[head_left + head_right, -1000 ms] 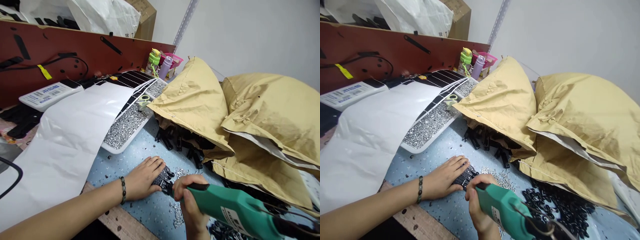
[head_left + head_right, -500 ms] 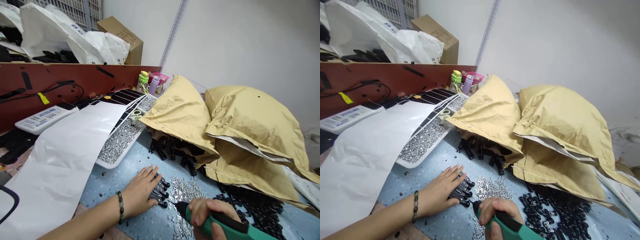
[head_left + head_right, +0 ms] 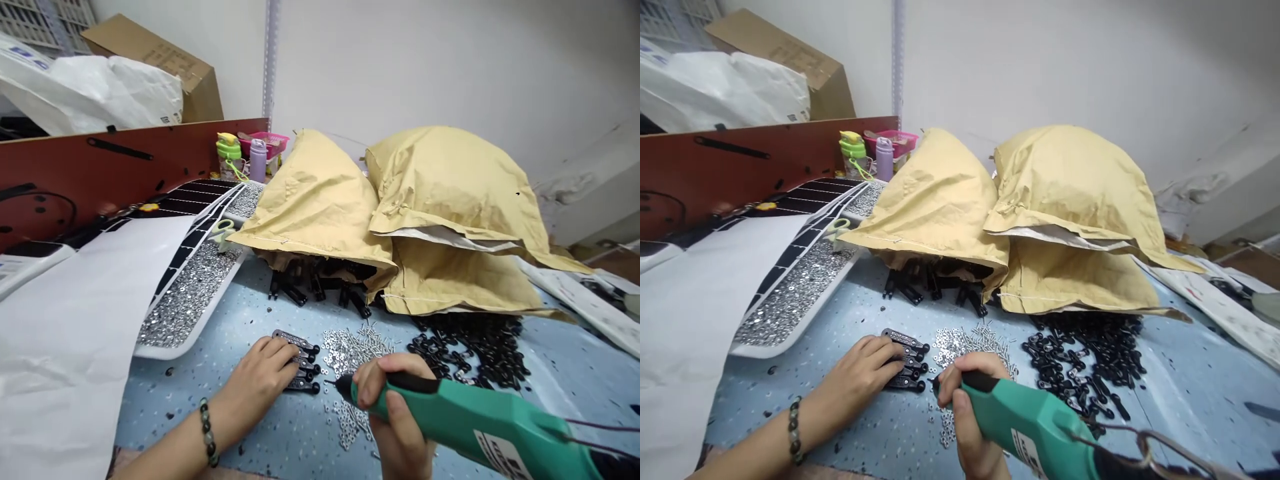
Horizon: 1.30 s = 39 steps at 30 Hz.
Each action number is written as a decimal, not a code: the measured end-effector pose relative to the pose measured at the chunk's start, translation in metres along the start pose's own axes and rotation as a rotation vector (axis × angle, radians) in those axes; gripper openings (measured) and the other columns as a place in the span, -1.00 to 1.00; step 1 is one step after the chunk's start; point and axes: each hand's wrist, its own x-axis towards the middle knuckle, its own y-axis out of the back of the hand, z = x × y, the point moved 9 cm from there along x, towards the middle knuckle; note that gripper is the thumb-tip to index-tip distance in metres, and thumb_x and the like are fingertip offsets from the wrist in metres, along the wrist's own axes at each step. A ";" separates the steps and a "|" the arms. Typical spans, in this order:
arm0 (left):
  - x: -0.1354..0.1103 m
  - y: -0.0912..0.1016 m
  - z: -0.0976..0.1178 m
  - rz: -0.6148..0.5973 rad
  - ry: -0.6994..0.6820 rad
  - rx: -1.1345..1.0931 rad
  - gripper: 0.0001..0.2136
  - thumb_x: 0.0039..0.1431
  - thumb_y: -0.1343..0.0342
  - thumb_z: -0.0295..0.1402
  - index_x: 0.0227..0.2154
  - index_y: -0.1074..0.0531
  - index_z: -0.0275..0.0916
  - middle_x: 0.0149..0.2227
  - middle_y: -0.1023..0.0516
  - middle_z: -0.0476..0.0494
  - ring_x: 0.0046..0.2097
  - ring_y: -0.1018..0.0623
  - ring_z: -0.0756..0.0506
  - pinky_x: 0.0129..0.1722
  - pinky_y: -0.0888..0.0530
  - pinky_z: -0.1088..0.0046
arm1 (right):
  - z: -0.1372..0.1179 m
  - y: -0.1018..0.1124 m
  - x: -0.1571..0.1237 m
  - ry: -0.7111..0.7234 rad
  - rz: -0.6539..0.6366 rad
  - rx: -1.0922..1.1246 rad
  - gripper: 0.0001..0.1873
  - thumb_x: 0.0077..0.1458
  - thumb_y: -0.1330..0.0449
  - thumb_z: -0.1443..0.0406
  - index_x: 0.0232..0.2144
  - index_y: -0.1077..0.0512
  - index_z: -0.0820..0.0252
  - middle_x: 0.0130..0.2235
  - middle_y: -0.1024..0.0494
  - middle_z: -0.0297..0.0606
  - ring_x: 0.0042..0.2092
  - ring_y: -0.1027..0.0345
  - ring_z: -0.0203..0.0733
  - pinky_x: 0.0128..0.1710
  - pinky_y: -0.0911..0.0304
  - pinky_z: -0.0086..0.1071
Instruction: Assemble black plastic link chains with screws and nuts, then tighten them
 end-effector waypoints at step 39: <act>-0.006 0.001 -0.008 0.160 0.310 -0.241 -0.84 0.23 0.05 -0.55 -0.20 -0.28 -0.16 -0.23 -0.53 -0.07 -0.22 -0.49 -0.13 -0.17 -0.31 0.24 | 0.031 -0.033 0.006 -0.065 -0.134 0.102 -0.86 0.20 -0.07 0.21 -0.20 -0.26 0.09 -0.55 -0.33 -0.46 -0.55 -0.25 -0.29 -0.45 -0.25 -0.32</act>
